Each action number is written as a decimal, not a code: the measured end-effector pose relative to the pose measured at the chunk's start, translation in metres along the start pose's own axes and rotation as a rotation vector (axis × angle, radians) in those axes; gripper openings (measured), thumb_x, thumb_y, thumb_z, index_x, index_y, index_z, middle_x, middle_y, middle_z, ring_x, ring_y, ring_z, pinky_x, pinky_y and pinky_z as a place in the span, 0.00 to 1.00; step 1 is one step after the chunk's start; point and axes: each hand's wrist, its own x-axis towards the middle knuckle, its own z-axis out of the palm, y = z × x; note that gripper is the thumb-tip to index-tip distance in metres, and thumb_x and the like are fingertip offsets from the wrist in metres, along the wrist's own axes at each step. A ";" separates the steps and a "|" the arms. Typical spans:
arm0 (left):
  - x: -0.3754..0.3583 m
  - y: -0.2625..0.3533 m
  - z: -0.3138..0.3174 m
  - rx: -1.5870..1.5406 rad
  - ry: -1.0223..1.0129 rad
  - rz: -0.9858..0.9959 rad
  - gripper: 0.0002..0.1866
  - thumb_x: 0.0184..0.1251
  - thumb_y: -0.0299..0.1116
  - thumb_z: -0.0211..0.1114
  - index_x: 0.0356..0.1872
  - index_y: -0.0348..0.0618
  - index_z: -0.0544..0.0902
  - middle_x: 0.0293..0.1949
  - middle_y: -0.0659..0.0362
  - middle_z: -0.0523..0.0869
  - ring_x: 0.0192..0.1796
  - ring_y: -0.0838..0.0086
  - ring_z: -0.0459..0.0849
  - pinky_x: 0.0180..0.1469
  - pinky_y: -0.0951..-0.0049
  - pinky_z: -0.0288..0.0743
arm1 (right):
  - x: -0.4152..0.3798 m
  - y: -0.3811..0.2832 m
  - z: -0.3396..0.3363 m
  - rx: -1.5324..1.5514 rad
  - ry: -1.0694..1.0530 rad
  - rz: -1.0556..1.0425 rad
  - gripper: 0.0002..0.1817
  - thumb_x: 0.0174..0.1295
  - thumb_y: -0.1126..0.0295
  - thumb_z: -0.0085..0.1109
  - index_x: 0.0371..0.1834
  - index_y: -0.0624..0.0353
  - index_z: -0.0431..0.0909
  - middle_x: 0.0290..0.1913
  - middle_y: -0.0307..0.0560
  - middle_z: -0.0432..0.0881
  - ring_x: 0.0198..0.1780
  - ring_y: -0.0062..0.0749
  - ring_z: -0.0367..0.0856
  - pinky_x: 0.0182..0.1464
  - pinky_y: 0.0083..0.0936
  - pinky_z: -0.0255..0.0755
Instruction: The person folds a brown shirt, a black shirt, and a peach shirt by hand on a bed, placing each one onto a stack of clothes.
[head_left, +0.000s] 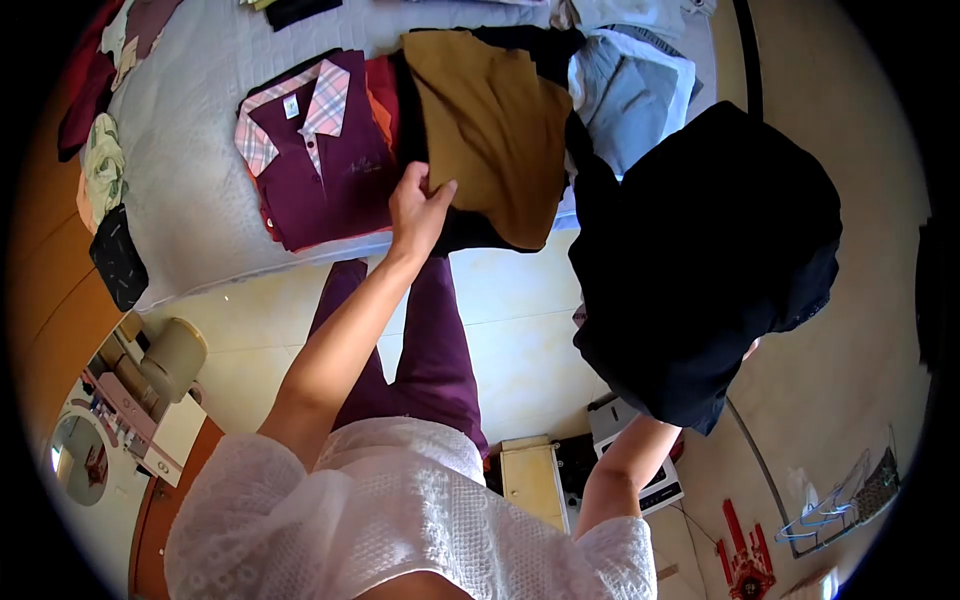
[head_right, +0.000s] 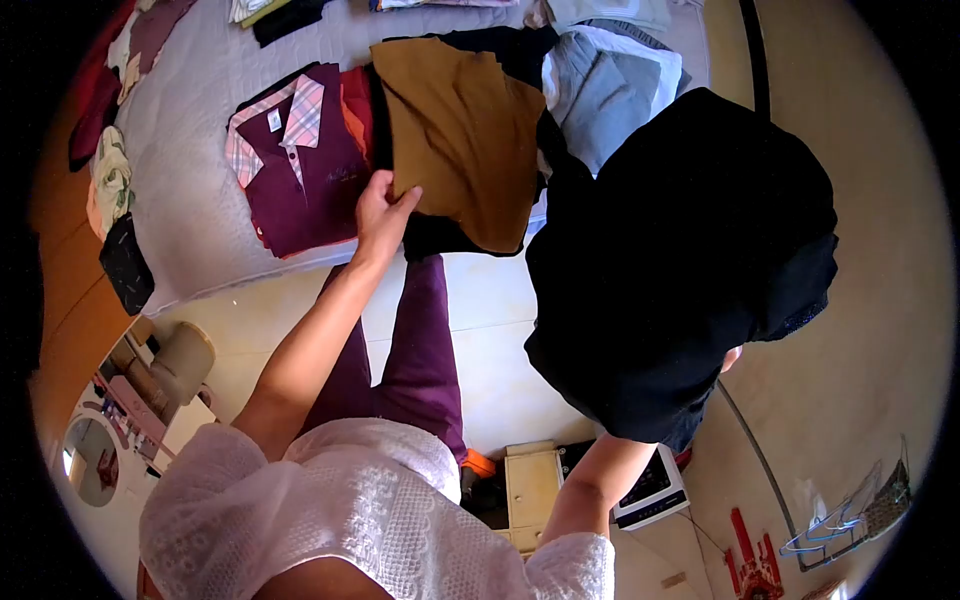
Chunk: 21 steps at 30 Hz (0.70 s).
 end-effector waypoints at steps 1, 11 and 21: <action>-0.007 -0.003 -0.004 -0.003 -0.004 0.001 0.12 0.45 0.30 0.63 0.29 0.35 0.72 0.25 0.54 0.78 0.29 0.72 0.77 0.35 0.74 0.69 | 0.001 0.000 0.001 0.000 0.000 -0.004 0.23 0.47 0.65 0.47 0.47 0.68 0.67 0.44 0.53 0.74 0.42 0.38 0.74 0.46 0.28 0.68; -0.013 0.005 -0.036 0.152 0.075 0.241 0.17 0.51 0.28 0.58 0.43 0.39 0.68 0.25 0.56 0.74 0.29 0.68 0.75 0.33 0.71 0.69 | 0.004 -0.010 0.015 -0.040 -0.022 -0.030 0.23 0.47 0.66 0.47 0.47 0.68 0.67 0.44 0.53 0.74 0.42 0.38 0.74 0.46 0.28 0.68; 0.004 0.052 0.087 -0.840 -1.223 -0.925 0.30 0.56 0.54 0.51 0.50 0.37 0.69 0.42 0.59 0.75 0.44 0.75 0.73 0.49 0.74 0.64 | -0.040 -0.036 0.004 -0.107 0.048 -0.007 0.23 0.47 0.66 0.47 0.47 0.68 0.67 0.44 0.53 0.74 0.42 0.38 0.75 0.46 0.28 0.69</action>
